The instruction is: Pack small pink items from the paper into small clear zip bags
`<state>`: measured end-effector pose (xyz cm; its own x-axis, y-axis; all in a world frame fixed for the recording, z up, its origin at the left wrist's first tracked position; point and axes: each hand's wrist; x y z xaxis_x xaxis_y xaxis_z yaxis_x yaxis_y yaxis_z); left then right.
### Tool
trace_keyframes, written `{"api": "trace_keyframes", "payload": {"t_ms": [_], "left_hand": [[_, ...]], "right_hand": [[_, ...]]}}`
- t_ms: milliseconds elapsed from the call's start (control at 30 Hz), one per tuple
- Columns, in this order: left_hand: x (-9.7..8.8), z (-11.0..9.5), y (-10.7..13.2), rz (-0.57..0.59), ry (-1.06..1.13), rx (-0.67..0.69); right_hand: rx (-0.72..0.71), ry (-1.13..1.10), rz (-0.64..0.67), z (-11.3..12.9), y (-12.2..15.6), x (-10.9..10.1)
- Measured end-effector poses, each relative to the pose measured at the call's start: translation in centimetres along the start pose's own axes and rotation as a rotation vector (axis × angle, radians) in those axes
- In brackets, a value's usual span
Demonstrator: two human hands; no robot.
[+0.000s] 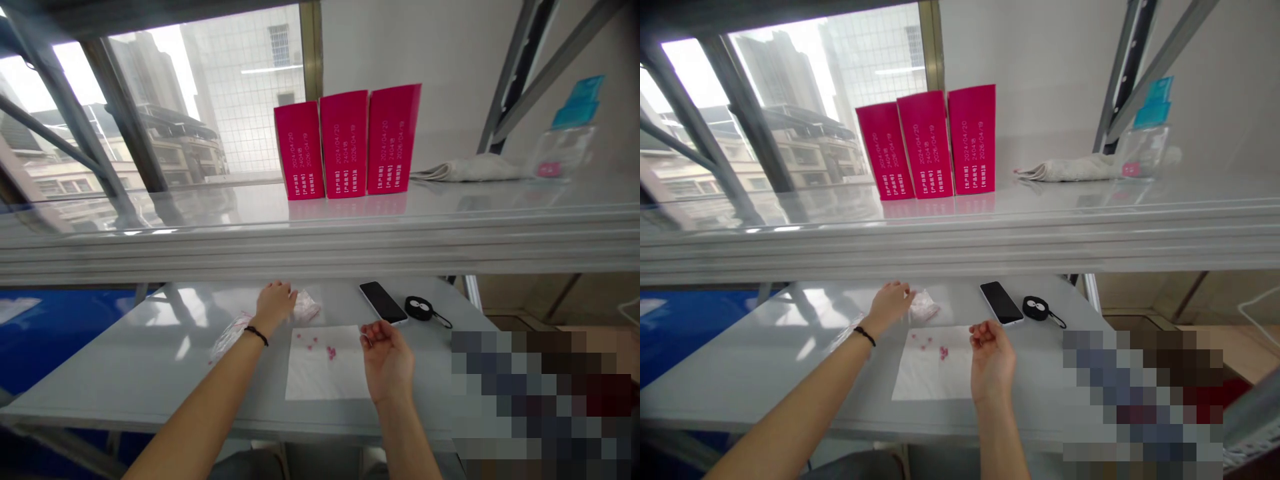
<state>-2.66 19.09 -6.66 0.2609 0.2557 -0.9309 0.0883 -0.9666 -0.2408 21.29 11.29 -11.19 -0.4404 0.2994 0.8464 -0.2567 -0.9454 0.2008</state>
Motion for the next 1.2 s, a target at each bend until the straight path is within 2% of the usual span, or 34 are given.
{"api": "trace_keyframes", "payload": {"t_ms": [100, 167, 233, 333, 467, 567, 667, 767, 933, 1033, 1100, 1200], "left_hand": [[-3.2, 3.4, 1.2, -0.061, 0.014, -0.117], [-4.8, 6.2, 3.0, -0.031, 0.036, -0.148], [-5.1, 8.6, 5.2, 0.016, 0.051, -0.171], [-3.7, 10.2, 8.1, 0.024, 0.052, -0.160], [-1.3, 9.7, 10.0, -0.064, -0.054, -0.136], [-0.4, 8.8, 10.6, -0.054, -0.058, -0.111], [0.0, 8.7, 10.8, -0.045, 0.017, -0.104], [0.0, 9.4, 10.6, -0.074, 0.128, -0.114], [-0.4, 10.6, 10.3, -0.114, 0.283, -0.101], [-1.5, 10.0, 10.6, -0.190, 0.385, -0.118], [-2.6, 8.8, 11.0, -0.190, 0.564, -0.078], [-4.2, 6.6, 12.1, -0.011, 0.864, 0.070]], "right_hand": [[-0.003, 0.016, -0.003, 0.0, -0.1, -0.1], [0.003, 0.024, -0.002, -0.1, -0.1, -0.1], [0.018, 0.032, -0.011, -0.1, -0.1, 0.0], [0.041, 0.049, -0.026, -0.2, 0.3, 0.2], [0.043, 0.071, -0.037, -0.2, 0.9, 0.6], [0.033, 0.084, -0.048, -0.4, 1.1, 0.8], [0.028, 0.097, -0.057, -0.8, 1.2, 0.7], [0.030, 0.103, -0.063, -1.2, 1.3, 0.7], [0.005, 0.089, 0.013, -1.3, 1.8, 0.9], [-0.018, 0.109, 0.101, -1.2, 2.1, 0.8], [-0.060, 0.217, 0.224, -1.2, 2.5, 0.8], [-0.125, 0.535, 0.487, -1.3, 3.7, 0.9]]}}
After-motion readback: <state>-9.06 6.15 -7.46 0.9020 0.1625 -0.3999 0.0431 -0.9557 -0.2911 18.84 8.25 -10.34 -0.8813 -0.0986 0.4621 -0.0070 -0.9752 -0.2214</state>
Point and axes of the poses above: each hand's wrist, its own y-axis away from the middle knuckle, its own x-axis out of the palm, z = x × y, and after that the axes turned 3 degrees about -z, right-handed
